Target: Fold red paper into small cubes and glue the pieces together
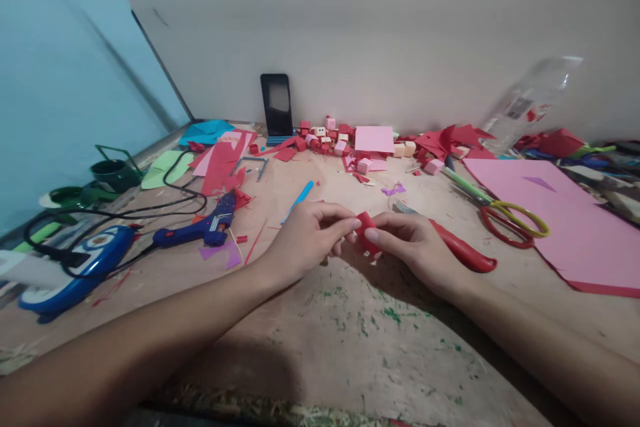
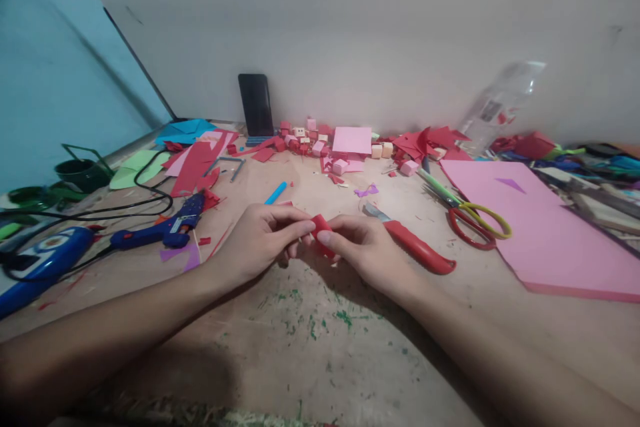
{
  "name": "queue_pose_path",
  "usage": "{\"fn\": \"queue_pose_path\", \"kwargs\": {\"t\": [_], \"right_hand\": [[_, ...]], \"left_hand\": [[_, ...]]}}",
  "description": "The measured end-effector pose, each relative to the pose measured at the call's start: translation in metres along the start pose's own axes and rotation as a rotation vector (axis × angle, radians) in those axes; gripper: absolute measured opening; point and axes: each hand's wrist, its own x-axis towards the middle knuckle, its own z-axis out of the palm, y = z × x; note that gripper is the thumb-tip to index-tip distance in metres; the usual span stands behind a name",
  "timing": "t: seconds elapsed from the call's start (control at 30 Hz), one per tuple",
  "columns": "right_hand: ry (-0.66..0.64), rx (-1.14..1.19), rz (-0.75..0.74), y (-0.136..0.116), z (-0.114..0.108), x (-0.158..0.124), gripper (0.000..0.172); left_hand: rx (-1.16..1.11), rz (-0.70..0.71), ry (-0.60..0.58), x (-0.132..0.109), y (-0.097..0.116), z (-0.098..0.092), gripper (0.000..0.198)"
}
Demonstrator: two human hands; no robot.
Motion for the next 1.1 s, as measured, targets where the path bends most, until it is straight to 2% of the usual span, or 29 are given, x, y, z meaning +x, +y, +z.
{"fn": "queue_pose_path", "kwargs": {"t": [0.13, 0.33, 0.6, 0.87, 1.1], "right_hand": [[0.058, -0.060, -0.027, 0.0017, -0.0002, -0.0005, 0.026], [0.075, 0.004, 0.007, 0.0003, 0.0022, -0.0005, 0.030], [0.142, -0.080, -0.065, -0.0030, 0.0023, 0.0001, 0.020], [0.128, 0.004, -0.006, -0.0049, 0.0032, 0.0005, 0.022], [0.111, -0.013, -0.003, -0.0032, 0.0023, -0.0012, 0.025]], "left_hand": [[-0.013, 0.013, -0.032, -0.0008, 0.0004, 0.0021, 0.017], [-0.030, -0.033, -0.024, 0.0011, -0.0012, 0.0009, 0.021], [0.104, 0.036, -0.132, -0.0008, 0.0025, -0.0024, 0.020], [0.252, 0.136, -0.134, -0.0039, 0.0006, -0.0025, 0.026], [0.172, 0.135, -0.114, -0.0026, -0.0013, -0.0008, 0.027]]}}
